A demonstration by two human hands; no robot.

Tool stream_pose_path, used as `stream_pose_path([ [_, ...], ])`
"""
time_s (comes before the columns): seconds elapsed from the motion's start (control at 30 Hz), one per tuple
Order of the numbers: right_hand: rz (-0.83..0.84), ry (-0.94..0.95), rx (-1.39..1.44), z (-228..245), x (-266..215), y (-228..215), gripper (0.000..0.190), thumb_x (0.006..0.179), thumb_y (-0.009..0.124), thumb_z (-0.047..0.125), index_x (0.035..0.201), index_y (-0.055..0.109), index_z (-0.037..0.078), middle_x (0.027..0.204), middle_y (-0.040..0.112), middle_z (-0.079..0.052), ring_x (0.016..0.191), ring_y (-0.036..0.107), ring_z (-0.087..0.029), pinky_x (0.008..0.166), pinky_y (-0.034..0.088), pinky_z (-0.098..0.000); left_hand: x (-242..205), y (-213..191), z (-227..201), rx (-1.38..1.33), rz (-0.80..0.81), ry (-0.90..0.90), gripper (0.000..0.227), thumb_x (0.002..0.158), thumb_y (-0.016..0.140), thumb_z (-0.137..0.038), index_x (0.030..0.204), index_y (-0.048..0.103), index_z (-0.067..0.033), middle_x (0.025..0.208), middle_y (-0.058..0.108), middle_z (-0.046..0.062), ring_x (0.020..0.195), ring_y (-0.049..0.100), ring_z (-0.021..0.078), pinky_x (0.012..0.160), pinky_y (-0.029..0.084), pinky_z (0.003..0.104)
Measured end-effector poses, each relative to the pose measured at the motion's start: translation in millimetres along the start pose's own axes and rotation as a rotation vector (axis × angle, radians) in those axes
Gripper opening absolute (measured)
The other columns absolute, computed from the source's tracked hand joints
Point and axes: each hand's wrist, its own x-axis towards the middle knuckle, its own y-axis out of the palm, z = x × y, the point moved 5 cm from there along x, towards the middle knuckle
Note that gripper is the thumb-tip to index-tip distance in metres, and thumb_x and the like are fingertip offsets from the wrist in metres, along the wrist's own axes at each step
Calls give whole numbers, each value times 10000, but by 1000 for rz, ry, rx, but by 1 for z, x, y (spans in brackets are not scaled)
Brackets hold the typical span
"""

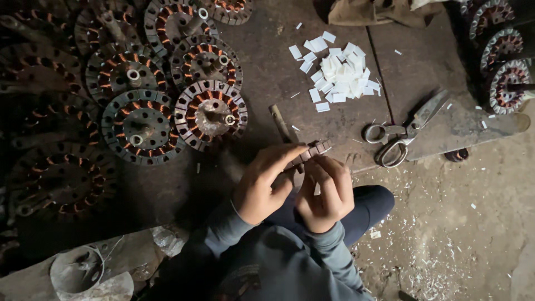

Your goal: The person cuts small white rectangular pieces using shears and inserts them into the slots of circular motor stator components on a workbench. The person repeatedly picks up pieces, cuts them, and places them into the stator slots, handling multiple stators throughout the clip.

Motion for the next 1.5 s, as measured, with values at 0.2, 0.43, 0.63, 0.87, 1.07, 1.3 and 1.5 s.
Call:
stream_pose_path([
  [0.2, 103, 112, 230, -15, 11, -16, 265, 771, 768, -87, 1011, 663, -46, 1058, 657, -171, 1001, 671, -318, 903, 544, -381, -4, -3, 12, -33, -6, 26, 412, 919, 725, -28, 1318, 622, -38, 1276, 682, 132, 1194, 670, 289, 1036, 536, 378],
  [0.43, 321, 108, 366, -39, 20, -9, 180, 898, 803, 50, 1048, 704, 50, 1124, 712, -102, 1130, 698, -293, 1007, 560, -395, -29, 12, 57, -110, 16, -30, 267, 968, 699, -48, 1220, 660, 29, 1204, 715, 139, 1122, 700, 213, 977, 558, 326],
  [0.63, 267, 25, 321, -28, 9, -31, 218, 1002, 767, 70, 1199, 685, 25, 1147, 648, -107, 1068, 652, -295, 937, 502, -397, -14, 9, 49, -89, 137, -55, 252, 943, 665, -8, 1191, 647, 33, 1184, 714, 168, 1100, 713, 232, 994, 559, 348],
  [0.87, 218, 6, 182, -28, -7, -24, 251, 966, 710, 59, 1214, 698, 25, 1157, 653, -124, 1027, 637, -303, 883, 485, -411, 6, 39, 96, -341, 134, -239, 244, 966, 657, -3, 1204, 635, 46, 1186, 711, 181, 1074, 719, 227, 983, 578, 352],
  [1.07, 154, -68, 171, -20, 4, -18, 240, 971, 759, 89, 1182, 672, 17, 1152, 635, -144, 1083, 652, -334, 910, 514, -432, -10, 33, 85, -441, 32, -338, 237, 985, 649, 1, 1215, 625, 56, 1188, 708, 192, 1051, 724, 224, 974, 594, 355],
  [1.3, 181, -113, 217, -22, -1, -17, 304, 899, 721, 65, 1177, 640, -25, 1164, 645, -177, 1077, 650, -386, 984, 534, -489, -17, 1, 5, 25, 51, 86, 240, 970, 684, -6, 1209, 670, -13, 1187, 724, 136, 1067, 701, 291, 941, 555, 389],
  [1.5, 84, 276, 115, -54, -31, -23, 377, 928, 652, 24, 1300, 609, -22, 1395, 585, -219, 1309, 599, -375, 1126, 474, -447, 9, 1, -8, 95, 57, 70, 270, 987, 690, -85, 1253, 660, -50, 1204, 708, 122, 1078, 683, 306, 941, 519, 411],
])
